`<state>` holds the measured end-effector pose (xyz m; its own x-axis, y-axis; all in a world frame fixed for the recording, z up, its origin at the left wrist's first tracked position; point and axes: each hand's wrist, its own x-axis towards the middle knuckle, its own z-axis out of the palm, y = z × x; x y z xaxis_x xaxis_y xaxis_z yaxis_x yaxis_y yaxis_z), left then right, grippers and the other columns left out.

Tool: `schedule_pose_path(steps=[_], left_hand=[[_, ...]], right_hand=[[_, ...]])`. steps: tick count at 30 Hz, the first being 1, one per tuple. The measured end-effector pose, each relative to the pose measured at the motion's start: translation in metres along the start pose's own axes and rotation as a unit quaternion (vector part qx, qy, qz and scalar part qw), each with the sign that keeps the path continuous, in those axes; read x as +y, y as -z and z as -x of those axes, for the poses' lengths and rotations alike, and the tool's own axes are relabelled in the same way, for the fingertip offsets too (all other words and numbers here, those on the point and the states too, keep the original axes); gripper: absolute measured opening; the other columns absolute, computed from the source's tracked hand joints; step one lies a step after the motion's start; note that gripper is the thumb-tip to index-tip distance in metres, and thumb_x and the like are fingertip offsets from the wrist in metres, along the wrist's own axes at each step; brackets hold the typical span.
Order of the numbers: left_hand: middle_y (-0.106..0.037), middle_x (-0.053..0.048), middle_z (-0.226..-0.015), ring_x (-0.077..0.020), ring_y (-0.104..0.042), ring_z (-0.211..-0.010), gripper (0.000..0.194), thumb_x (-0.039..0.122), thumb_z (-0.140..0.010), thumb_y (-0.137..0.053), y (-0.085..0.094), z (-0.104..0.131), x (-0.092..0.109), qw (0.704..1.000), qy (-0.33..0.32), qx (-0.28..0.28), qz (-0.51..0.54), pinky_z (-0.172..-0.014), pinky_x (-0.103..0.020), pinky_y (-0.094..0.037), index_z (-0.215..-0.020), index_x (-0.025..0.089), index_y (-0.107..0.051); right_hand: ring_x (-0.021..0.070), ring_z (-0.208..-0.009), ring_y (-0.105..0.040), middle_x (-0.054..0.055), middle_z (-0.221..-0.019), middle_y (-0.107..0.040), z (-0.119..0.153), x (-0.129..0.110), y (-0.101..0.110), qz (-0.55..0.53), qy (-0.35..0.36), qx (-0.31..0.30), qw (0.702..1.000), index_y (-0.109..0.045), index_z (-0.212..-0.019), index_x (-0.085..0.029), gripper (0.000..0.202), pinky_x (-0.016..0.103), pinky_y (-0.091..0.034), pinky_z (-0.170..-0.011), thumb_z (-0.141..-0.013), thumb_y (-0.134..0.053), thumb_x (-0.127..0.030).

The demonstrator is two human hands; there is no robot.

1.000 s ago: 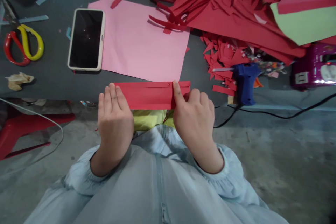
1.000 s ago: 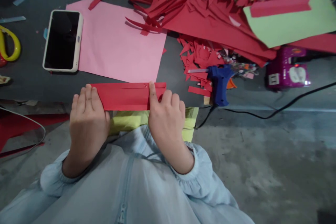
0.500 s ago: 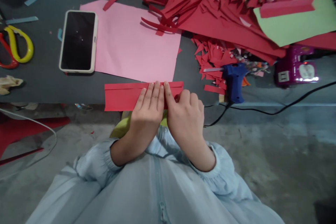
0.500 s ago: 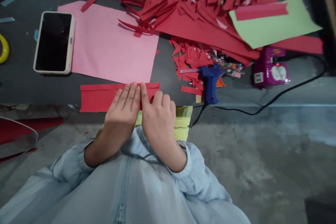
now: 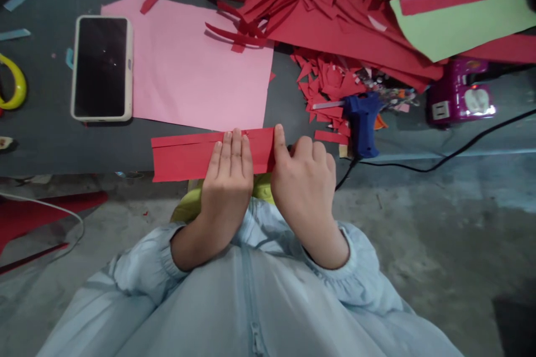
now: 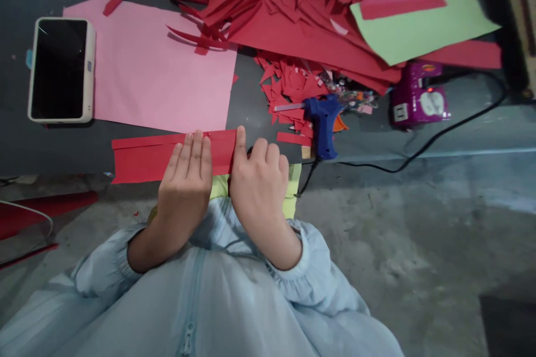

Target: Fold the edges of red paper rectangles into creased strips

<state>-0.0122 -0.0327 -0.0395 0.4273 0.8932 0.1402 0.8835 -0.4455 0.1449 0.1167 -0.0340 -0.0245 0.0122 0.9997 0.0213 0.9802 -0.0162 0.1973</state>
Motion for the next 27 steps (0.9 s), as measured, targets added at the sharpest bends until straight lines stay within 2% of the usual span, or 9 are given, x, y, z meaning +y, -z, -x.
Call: schedule_pose_path(steps=[3,6,9,15,27], left_hand=[[-0.041,-0.027,-0.148,-0.0334,-0.036,-0.141,0.050,0.006,-0.096,-0.030,0.000,0.000,0.002,1.000,-0.001,0.009,-0.014,-0.117,-0.046,-0.040,-0.142,-0.006,-0.043],[-0.040,-0.027,-0.148,-0.0338,-0.035,-0.141,0.050,0.006,-0.096,-0.028,0.001,0.001,0.001,1.000,0.027,0.012,-0.003,-0.116,-0.049,-0.040,-0.142,-0.006,-0.044],[-0.039,-0.028,-0.148,-0.0337,-0.032,-0.142,0.050,0.005,-0.096,-0.027,0.003,0.004,-0.005,0.998,0.053,0.014,0.003,-0.117,-0.050,-0.039,-0.142,-0.006,-0.043],[-0.038,-0.027,-0.149,-0.0338,-0.030,-0.143,0.051,0.005,-0.095,-0.029,0.006,0.015,-0.020,0.995,0.099,0.024,-0.001,-0.119,-0.051,-0.036,-0.144,-0.004,-0.042],[-0.040,-0.036,-0.145,-0.0383,-0.034,-0.142,0.051,0.004,-0.095,-0.026,0.015,0.027,-0.037,0.987,0.151,0.015,-0.052,-0.116,-0.056,-0.038,-0.139,-0.012,-0.043]], right_hand=[[0.0210,-0.078,-0.040,0.011,-0.085,-0.054,0.000,-0.002,0.001,-0.005,-0.001,-0.010,1.000,-0.050,-0.144,-0.013,0.052,0.034,-0.026,-0.066,-0.094,-0.037,-0.013],[0.0212,-0.078,-0.041,0.011,-0.084,-0.054,0.000,-0.002,0.003,-0.016,-0.007,-0.019,1.000,-0.050,-0.143,-0.013,0.051,0.034,-0.025,-0.065,-0.093,-0.038,-0.013],[0.0212,-0.077,-0.041,0.011,-0.084,-0.054,0.001,-0.001,0.002,-0.020,-0.010,-0.021,1.000,-0.051,-0.142,-0.014,0.050,0.034,-0.024,-0.065,-0.093,-0.038,-0.014],[0.0200,-0.074,-0.037,0.009,-0.081,-0.052,0.003,0.001,-0.004,0.007,0.008,0.028,1.000,-0.054,-0.140,-0.015,0.049,0.034,-0.022,-0.064,-0.094,-0.038,-0.014],[0.0203,-0.075,-0.038,0.009,-0.082,-0.053,0.004,0.001,-0.002,0.011,0.002,0.007,1.000,-0.052,-0.143,-0.015,0.051,0.034,-0.020,-0.064,-0.092,-0.044,-0.015]])
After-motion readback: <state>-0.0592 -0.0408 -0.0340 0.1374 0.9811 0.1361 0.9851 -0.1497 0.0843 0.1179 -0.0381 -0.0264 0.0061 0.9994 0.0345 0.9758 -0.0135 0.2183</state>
